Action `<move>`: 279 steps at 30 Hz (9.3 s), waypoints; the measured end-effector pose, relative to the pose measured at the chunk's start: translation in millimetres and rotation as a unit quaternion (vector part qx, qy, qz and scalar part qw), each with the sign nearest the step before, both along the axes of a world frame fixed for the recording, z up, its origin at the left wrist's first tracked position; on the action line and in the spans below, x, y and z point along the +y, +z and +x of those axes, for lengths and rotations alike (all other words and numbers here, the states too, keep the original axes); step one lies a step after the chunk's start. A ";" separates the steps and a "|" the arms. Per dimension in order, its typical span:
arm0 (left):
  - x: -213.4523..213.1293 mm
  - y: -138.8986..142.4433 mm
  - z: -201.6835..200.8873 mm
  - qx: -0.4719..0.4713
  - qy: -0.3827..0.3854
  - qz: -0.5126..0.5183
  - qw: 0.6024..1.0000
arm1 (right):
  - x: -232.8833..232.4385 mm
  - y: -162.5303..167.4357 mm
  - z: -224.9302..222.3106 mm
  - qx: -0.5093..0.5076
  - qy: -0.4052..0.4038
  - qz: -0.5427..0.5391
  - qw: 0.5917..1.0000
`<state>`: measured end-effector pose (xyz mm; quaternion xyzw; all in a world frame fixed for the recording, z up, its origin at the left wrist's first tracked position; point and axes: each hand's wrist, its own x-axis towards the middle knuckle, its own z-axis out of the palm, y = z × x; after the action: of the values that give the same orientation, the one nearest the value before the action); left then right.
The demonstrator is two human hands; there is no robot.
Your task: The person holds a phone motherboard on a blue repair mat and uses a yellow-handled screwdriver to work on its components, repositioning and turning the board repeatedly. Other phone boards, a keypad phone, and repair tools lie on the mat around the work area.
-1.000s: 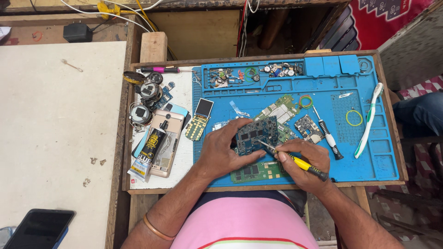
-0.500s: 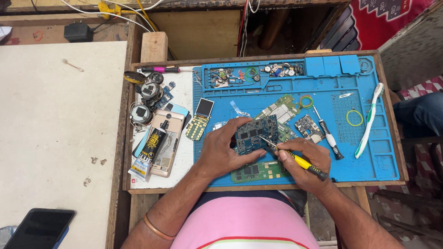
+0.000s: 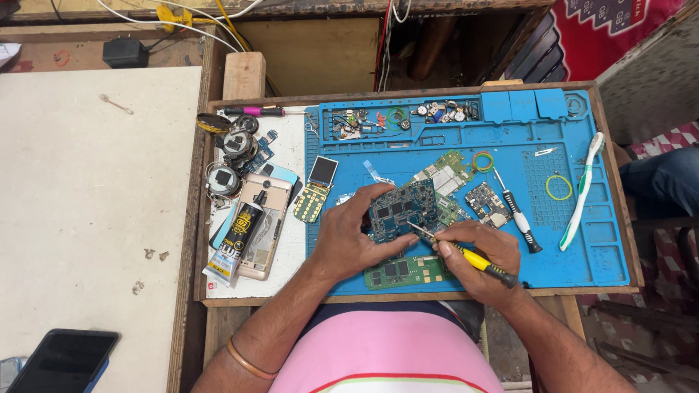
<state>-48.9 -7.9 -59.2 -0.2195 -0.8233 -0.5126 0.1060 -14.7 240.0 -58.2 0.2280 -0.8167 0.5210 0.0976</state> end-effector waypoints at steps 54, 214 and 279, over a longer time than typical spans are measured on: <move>-7.1 -0.9 -7.9 0.019 -0.002 -0.023 1.000 | -11.2 3.3 -7.7 0.008 -0.026 0.006 1.000; -55.1 -45.2 107.9 -0.081 -0.104 -0.008 0.991 | -48.5 -46.4 101.3 -0.123 0.001 -0.037 0.992; -87.0 -67.9 121.1 -0.119 -0.096 0.098 0.983 | -75.9 -63.9 118.6 0.030 -0.034 0.023 0.999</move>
<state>72.3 -94.9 -127.1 -0.2238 -0.7506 -0.6213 -0.0215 103.8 164.1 -122.1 0.2180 -0.8323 0.4915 0.1344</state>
